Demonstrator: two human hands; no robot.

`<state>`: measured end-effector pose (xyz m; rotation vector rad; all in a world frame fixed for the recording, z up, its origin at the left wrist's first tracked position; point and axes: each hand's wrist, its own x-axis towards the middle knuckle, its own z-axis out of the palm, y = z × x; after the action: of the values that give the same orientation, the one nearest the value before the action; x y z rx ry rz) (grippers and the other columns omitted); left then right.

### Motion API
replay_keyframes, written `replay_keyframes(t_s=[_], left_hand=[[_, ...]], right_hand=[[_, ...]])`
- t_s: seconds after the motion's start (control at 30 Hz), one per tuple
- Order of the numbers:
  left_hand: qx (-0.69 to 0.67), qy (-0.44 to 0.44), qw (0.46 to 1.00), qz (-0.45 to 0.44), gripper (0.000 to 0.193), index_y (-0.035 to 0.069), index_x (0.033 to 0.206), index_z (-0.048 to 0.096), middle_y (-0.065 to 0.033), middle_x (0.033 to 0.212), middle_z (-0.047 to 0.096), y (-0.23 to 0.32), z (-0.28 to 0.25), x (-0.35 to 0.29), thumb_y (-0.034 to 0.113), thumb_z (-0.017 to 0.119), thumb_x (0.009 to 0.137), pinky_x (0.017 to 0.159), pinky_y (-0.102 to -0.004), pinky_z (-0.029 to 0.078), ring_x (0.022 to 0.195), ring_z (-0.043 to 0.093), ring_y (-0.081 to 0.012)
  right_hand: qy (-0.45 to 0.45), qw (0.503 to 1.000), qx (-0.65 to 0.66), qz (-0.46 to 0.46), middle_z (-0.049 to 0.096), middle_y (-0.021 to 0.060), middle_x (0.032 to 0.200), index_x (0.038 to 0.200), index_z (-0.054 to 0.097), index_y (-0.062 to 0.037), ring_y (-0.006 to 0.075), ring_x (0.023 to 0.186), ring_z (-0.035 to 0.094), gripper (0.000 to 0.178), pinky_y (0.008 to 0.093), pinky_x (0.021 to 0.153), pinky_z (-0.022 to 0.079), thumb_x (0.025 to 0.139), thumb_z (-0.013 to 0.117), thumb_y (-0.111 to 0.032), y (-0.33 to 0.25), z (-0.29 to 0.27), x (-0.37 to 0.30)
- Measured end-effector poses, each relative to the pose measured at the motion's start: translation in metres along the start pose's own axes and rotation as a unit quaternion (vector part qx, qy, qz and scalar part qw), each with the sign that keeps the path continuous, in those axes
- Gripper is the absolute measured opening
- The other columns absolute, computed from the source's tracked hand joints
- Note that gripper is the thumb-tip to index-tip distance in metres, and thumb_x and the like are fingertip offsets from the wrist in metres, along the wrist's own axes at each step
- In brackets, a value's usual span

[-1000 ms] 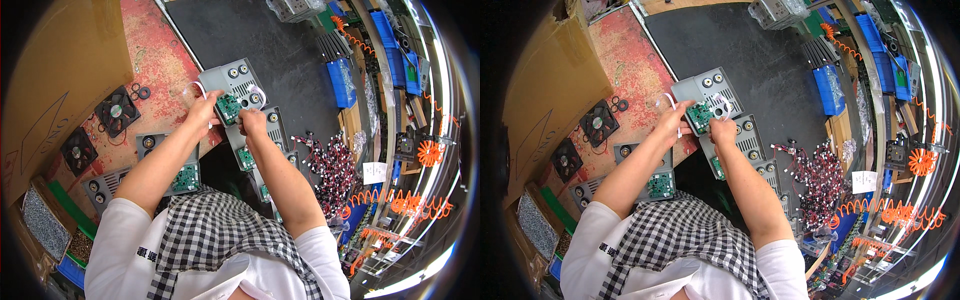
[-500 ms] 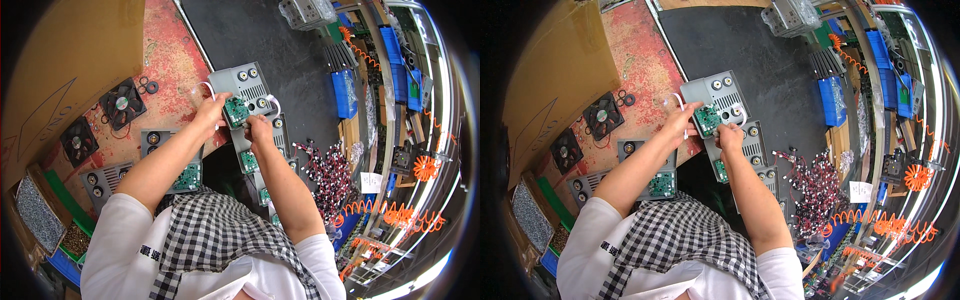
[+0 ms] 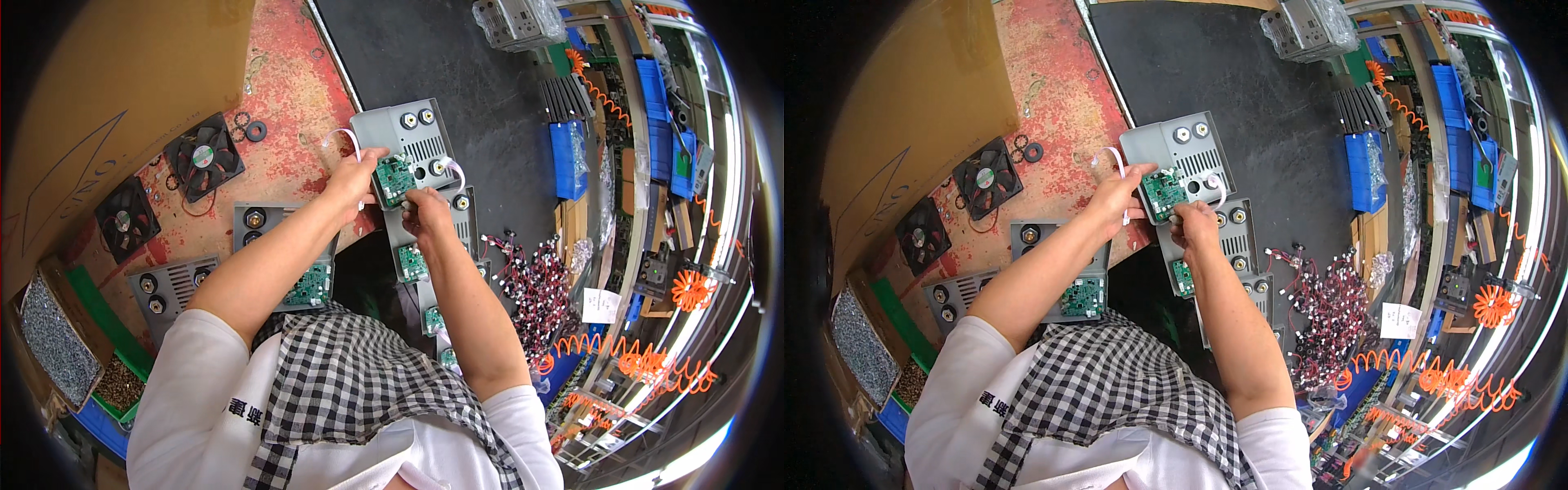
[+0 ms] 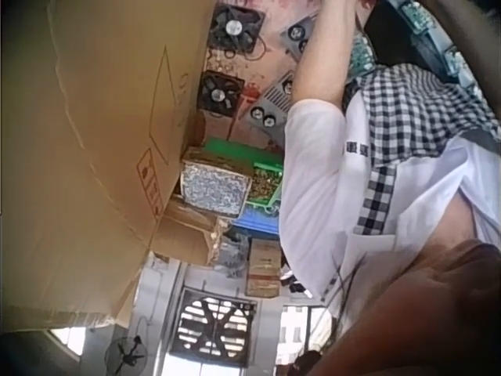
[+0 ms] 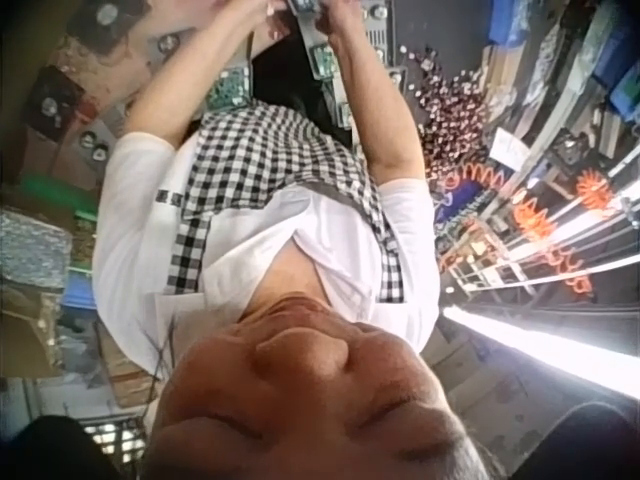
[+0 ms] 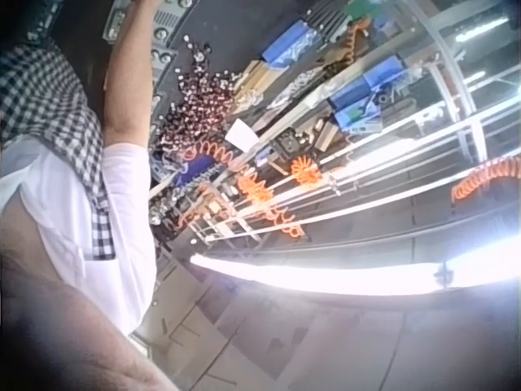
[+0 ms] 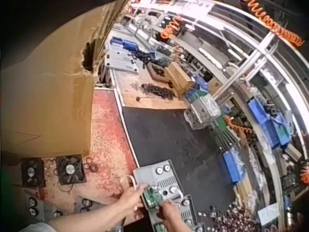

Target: The person assembles PCB components and fans into metal enclosures by securing them with screws using an electric screwdriver, then connects wire harnesses.

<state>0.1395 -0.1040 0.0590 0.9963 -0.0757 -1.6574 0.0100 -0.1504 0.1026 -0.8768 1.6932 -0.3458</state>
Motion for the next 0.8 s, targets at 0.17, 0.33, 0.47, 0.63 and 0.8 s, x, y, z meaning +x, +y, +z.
replay_keyframes(t_s=[0.17,0.33,0.47,0.63,0.8], left_hand=[[-0.023,0.002,1.000,0.010,0.034,0.007,0.118,0.046,-0.0114,0.107,0.054,0.008,0.004,0.000,0.026,0.034,0.093,0.070,-0.0354,0.051,0.088,0.059,-0.0222],[-0.028,-0.050,0.998,0.000,0.037,0.010,0.125,0.042,-0.0128,0.122,0.044,0.012,0.004,0.003,0.027,0.038,0.092,0.083,-0.0411,0.046,0.100,0.053,-0.0302],[-0.030,-0.092,0.995,-0.020,0.042,0.013,0.124,0.044,-0.0114,0.130,0.037,-0.009,-0.007,0.030,0.027,0.050,0.085,0.086,-0.0446,0.044,0.108,0.047,-0.0322],[0.012,-0.047,0.997,-0.051,0.043,0.016,0.125,0.044,-0.0119,0.130,0.038,-0.001,-0.027,0.048,0.026,0.054,0.084,0.094,-0.0467,0.038,0.117,0.040,-0.0320],[0.041,-0.025,0.998,-0.047,0.043,0.015,0.126,0.043,-0.0111,0.130,0.039,0.003,-0.043,0.065,0.028,0.051,0.085,0.093,-0.0442,0.039,0.114,0.043,-0.0286]], right_hand=[[-0.048,0.995,0.066,0.058,0.053,0.0134,0.095,0.091,0.045,-0.0040,0.0289,0.086,0.056,0.022,0.0396,0.074,0.049,0.084,0.055,-0.022,0.009,-0.005,0.003],[-0.117,0.986,0.107,0.048,0.057,0.0176,0.098,0.110,0.045,0.0008,0.0286,0.085,0.060,0.030,0.0379,0.075,0.052,0.088,0.044,-0.019,0.007,-0.008,0.013],[-0.013,0.984,0.177,0.015,0.057,0.0226,0.075,0.100,0.044,0.0040,0.0339,0.057,0.061,0.028,0.0435,0.042,0.052,0.076,0.052,-0.008,0.027,-0.006,0.038],[0.054,0.989,0.134,0.020,0.055,0.0252,0.057,0.077,0.053,0.0092,0.0387,0.044,0.056,0.017,0.0487,0.035,0.044,0.073,0.049,-0.006,0.035,0.006,0.060],[0.053,0.980,0.013,-0.191,0.058,0.0237,0.084,0.103,0.042,0.0046,0.0355,0.075,0.060,0.049,0.0401,0.061,0.050,0.065,0.065,-0.016,0.038,-0.015,-0.019]])
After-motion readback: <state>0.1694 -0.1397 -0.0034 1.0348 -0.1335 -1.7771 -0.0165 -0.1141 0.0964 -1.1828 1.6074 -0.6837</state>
